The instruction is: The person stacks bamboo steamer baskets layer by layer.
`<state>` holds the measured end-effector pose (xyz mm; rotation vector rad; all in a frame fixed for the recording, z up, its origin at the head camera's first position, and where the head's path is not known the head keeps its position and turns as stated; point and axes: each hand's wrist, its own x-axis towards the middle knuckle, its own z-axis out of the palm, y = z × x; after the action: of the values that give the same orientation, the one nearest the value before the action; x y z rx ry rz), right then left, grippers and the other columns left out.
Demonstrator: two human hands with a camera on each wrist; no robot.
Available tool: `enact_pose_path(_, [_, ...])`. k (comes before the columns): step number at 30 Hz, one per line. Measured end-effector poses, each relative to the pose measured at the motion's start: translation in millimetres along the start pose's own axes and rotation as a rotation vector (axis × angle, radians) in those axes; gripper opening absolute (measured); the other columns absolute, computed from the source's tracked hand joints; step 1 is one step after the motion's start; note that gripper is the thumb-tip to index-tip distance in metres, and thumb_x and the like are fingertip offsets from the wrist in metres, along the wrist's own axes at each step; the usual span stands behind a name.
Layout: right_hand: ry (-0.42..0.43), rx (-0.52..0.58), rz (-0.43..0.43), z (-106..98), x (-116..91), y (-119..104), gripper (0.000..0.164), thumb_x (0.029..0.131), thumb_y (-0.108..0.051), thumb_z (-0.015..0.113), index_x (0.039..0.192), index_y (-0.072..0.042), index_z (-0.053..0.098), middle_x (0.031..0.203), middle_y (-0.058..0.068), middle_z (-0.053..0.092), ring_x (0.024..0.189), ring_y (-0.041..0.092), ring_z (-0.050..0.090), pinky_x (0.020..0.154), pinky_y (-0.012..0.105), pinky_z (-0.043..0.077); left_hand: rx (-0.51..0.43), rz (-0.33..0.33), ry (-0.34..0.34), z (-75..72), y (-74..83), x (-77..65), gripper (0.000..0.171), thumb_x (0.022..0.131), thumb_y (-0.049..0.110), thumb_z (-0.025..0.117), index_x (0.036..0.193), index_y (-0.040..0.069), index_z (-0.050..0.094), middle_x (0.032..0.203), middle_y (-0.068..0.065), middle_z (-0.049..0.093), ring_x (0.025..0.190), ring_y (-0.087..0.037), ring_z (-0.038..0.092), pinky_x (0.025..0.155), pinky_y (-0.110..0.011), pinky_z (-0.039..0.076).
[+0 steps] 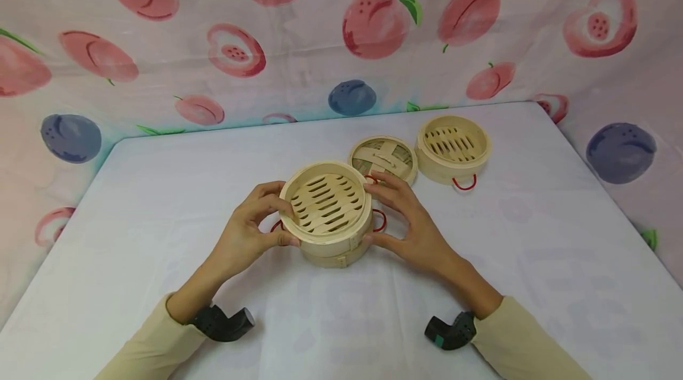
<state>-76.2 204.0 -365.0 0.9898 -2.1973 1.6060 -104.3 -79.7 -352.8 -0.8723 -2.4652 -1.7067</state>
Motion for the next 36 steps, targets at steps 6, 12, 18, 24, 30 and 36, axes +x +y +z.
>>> enact_pose_path(6, [0.008, 0.018, 0.009, -0.6, 0.3, -0.4, 0.080, 0.061, 0.025, 0.075, 0.133, 0.012, 0.042, 0.142, 0.033, 0.029, 0.133, 0.043, 0.029, 0.101, 0.039, 0.041, 0.003, 0.004, -0.029, -2.0, -3.2, 1.1, 0.035, 0.062, 0.010, 0.089, 0.088, 0.015, 0.066, 0.131, -0.007, 0.047, 0.125, -0.020, 0.041, 0.099, -0.048, 0.039])
enact_pose_path(12, [0.020, 0.028, 0.015, -0.3, 0.3, -0.6, 0.076, 0.064, 0.027, 0.071, 0.133, 0.012, 0.043, 0.142, 0.035, 0.029, 0.133, 0.038, 0.032, 0.100, 0.039, 0.042, -0.118, -0.011, -0.071, -6.9, -8.2, 3.6, 0.037, 0.064, 0.003, 0.086, 0.094, 0.011, 0.066, 0.133, -0.004, 0.049, 0.126, -0.018, 0.044, 0.099, -0.040, 0.043])
enact_pose_path(18, [0.022, 0.035, 0.035, -0.3, -3.6, 6.0, 0.068, 0.069, 0.026, 0.068, 0.132, 0.010, 0.046, 0.145, 0.031, 0.028, 0.134, 0.036, 0.032, 0.100, 0.036, 0.042, -0.196, 0.002, -0.097, -10.3, -12.2, 5.8, 0.038, 0.066, -0.002, 0.084, 0.098, 0.008, 0.066, 0.133, -0.006, 0.052, 0.126, -0.019, 0.045, 0.100, -0.037, 0.042])
enact_pose_path(24, [0.015, 0.047, 0.106, -1.8, -10.4, 18.0, 0.057, 0.079, 0.018, 0.066, 0.132, 0.003, 0.051, 0.150, 0.018, 0.028, 0.135, 0.035, 0.031, 0.099, 0.038, 0.043, -0.207, -0.022, -0.117, -11.9, -13.3, 7.0, 0.037, 0.067, -0.002, 0.084, 0.098, 0.008, 0.066, 0.134, -0.005, 0.051, 0.128, -0.018, 0.043, 0.100, -0.036, 0.042])
enact_pose_path(30, [0.017, 0.030, 0.126, -2.4, -11.7, 18.4, 0.051, 0.081, 0.014, 0.067, 0.128, 0.000, 0.054, 0.152, 0.012, 0.028, 0.132, 0.032, 0.035, 0.098, 0.038, 0.044, -0.235, -0.027, -0.125, -13.0, -15.2, 6.5, 0.039, 0.069, -0.003, 0.082, 0.104, 0.005, 0.066, 0.136, -0.006, 0.050, 0.131, -0.018, 0.041, 0.102, -0.036, 0.040])
enact_pose_path(36, [0.008, -0.002, 0.122, -2.1, -10.6, 16.3, 0.051, 0.079, 0.012, 0.071, 0.125, -0.003, 0.055, 0.152, 0.010, 0.027, 0.133, 0.035, 0.034, 0.098, 0.036, 0.044, -0.291, 0.013, -0.135, -9.6, -17.8, 4.7, 0.052, 0.069, -0.006, 0.082, 0.115, 0.002, 0.060, 0.141, -0.008, 0.045, 0.135, -0.020, 0.034, 0.106, -0.037, 0.036])
